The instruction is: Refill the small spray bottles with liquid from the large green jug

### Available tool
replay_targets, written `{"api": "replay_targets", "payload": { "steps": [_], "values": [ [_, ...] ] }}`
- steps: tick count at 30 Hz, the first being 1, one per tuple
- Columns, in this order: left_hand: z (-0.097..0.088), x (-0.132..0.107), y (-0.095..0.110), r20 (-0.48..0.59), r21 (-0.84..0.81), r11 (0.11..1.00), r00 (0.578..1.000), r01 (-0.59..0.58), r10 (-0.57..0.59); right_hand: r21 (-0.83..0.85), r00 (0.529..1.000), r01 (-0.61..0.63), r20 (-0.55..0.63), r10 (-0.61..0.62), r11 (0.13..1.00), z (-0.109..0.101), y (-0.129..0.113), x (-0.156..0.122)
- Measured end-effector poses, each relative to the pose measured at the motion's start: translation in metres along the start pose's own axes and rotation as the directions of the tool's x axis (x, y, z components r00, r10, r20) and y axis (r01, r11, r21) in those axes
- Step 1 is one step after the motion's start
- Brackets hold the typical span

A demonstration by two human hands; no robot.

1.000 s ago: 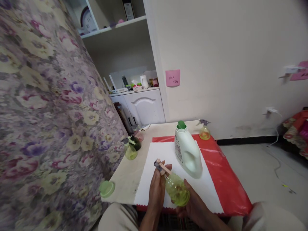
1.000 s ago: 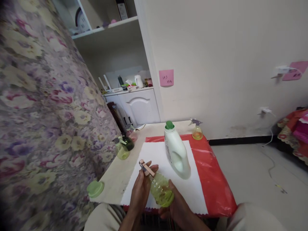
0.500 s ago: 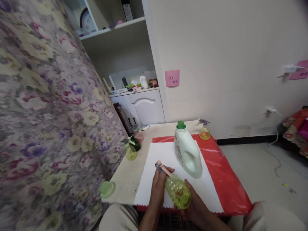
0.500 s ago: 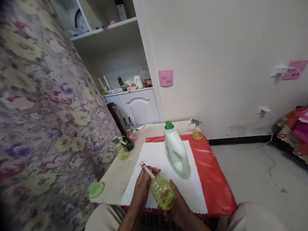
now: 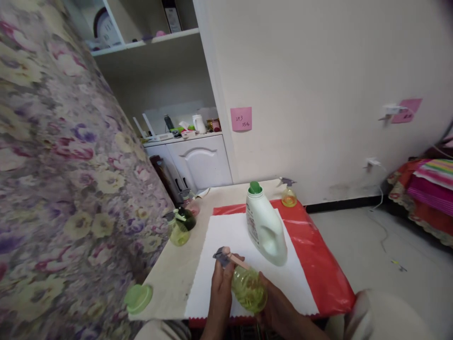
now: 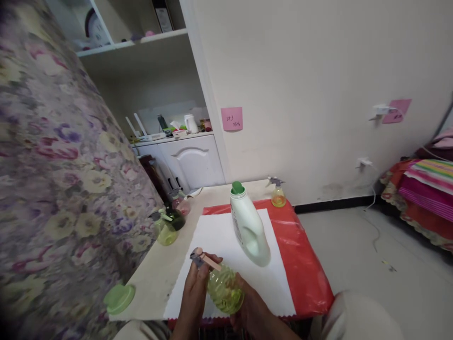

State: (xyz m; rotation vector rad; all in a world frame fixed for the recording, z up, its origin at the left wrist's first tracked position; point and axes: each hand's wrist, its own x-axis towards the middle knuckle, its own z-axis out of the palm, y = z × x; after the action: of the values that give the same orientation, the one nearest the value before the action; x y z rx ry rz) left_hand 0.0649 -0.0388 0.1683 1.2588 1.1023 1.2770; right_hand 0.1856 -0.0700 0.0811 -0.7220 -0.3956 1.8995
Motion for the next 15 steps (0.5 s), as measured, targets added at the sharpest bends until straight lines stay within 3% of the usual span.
{"api": "replay_targets", "payload": {
  "steps": [5,10,15],
  "values": [
    [-0.001,0.003,-0.009,0.009,0.038,0.998,0.999,0.046,-0.047,0.037,0.993,-0.118,-0.002,0.118,0.992,0.001,-0.007,-0.003],
    [0.001,0.005,-0.011,0.017,0.041,0.999,1.000,-0.007,0.007,0.095,0.969,-0.239,-0.035,0.244,0.966,0.002,-0.012,-0.009],
    [0.005,0.003,-0.007,0.083,-0.042,0.999,0.996,-0.010,0.013,0.157,0.960,-0.281,0.061,0.275,0.947,0.002,-0.010,-0.010]
  ]
}}
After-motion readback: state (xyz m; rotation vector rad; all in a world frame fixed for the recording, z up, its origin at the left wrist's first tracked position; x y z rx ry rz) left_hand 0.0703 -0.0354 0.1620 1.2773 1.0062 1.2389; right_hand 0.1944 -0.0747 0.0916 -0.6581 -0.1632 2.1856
